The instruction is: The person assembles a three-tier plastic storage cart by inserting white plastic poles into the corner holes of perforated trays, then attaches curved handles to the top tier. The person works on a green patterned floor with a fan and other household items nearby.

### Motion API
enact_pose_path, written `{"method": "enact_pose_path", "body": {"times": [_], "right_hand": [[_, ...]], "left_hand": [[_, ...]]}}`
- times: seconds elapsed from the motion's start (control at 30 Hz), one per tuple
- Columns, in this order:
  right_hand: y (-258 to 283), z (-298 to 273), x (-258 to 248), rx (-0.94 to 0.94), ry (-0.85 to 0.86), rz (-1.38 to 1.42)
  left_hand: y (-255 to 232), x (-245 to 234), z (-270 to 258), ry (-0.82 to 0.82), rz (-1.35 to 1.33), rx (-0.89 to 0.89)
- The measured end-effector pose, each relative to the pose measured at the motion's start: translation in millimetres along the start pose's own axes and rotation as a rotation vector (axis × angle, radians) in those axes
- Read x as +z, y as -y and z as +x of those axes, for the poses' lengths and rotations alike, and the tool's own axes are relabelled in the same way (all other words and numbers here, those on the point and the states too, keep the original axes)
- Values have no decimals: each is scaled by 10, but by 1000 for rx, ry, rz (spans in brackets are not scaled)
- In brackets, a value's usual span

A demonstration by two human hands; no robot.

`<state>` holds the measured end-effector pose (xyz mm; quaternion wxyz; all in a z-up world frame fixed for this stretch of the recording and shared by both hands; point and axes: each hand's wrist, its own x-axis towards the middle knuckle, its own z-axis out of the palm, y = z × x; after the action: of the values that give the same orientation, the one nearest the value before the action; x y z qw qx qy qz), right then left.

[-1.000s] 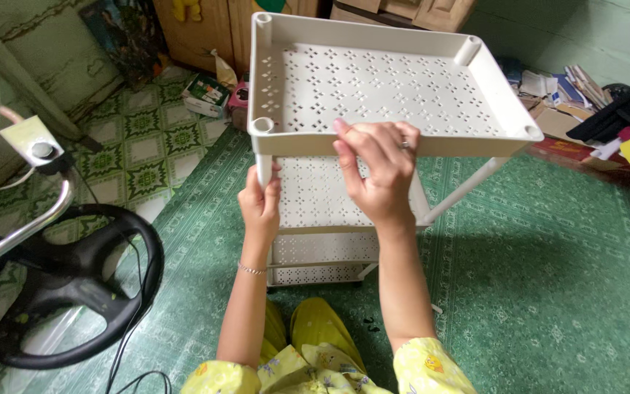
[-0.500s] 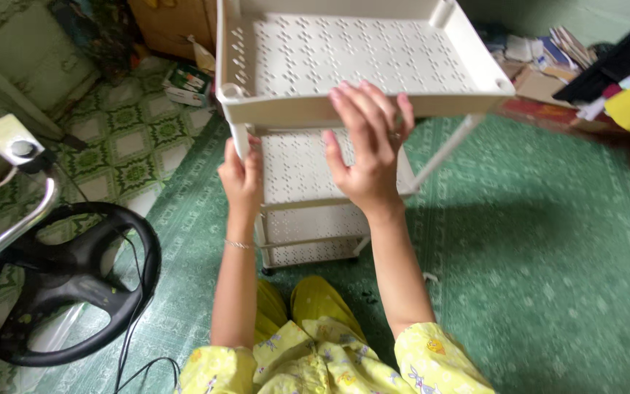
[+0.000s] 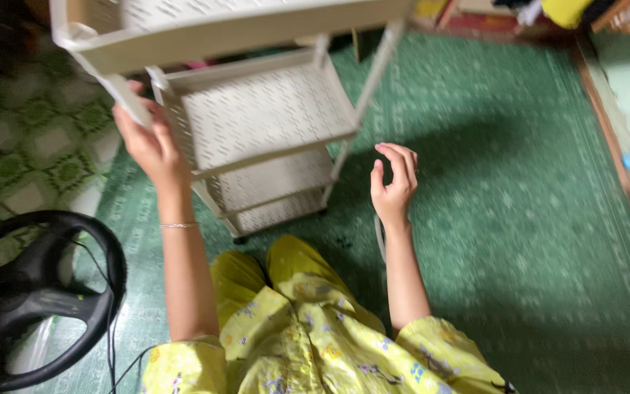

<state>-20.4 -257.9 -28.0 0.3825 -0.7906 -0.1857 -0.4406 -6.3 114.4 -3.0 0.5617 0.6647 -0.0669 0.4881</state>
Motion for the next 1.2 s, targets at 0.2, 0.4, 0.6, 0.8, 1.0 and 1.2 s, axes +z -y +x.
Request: {"method": "enact_pose_path", "body": {"times": [0.2,0.4,0.6,0.8,1.0,1.2], "right_hand": [[-676,-1023,-366,285,-3,-29],[-1439,-2084,-473,463,31,-112],[-2095,-2957,-499,759,66,-36],[-2301,-3391,-350,1007,395,-306],[-2416,-3580,-269,1165,1057,-470],[-2359,-3690,-53,1096,1068,-601]], "left_hand": [[81,204,-442,-298,609,244],[276,866,-1346,-221,583,317],[325,1565,-2585,285,273,-102],[608,1915,-3481,1101,524,343],[893,1758,-4064,1275,563,211],[1046,1601,-4063,1306,571,56]]}}
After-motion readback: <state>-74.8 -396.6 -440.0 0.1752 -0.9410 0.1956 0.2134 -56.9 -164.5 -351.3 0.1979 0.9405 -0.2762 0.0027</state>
